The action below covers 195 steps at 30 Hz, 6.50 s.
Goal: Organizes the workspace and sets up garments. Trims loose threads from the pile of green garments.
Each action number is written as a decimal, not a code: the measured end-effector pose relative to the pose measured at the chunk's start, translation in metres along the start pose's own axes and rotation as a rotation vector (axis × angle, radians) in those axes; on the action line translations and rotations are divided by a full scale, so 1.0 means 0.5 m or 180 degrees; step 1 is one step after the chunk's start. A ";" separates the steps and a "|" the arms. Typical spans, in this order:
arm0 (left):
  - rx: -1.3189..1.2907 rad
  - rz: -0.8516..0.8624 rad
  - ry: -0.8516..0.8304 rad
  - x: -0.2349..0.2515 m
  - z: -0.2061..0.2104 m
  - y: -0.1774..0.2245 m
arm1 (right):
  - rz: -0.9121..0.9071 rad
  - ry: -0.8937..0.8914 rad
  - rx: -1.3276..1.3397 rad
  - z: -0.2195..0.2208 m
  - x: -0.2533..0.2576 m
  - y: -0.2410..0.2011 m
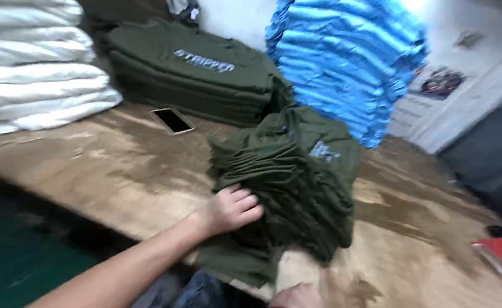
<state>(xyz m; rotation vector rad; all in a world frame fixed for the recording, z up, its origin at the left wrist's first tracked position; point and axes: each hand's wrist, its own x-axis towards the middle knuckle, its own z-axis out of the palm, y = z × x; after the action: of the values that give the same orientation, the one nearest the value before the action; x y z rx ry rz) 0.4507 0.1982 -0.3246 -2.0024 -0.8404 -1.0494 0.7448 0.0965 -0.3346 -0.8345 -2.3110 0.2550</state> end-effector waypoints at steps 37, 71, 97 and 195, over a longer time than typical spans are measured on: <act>-0.2441 -0.1851 -0.2419 -0.072 -0.214 0.108 | -0.0023 -0.0311 -0.0131 -0.055 -0.025 -0.013; -0.1631 -0.1964 -0.1014 -0.009 -0.131 0.257 | 0.1192 0.0976 -0.0325 0.000 0.002 -0.059; -0.2412 -0.2779 -0.0958 -0.040 -0.133 0.233 | 0.1111 0.0087 0.1060 -0.092 0.005 -0.021; -0.1010 -0.0713 -0.0915 0.023 -0.123 0.218 | 0.1144 0.1391 -0.0380 0.023 -0.033 -0.051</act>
<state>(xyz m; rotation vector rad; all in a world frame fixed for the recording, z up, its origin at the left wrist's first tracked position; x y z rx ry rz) 0.5179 0.0924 -0.3207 -2.4097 -1.1282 -1.0874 0.7341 0.0669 -0.3422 -1.2318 -1.7762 0.0763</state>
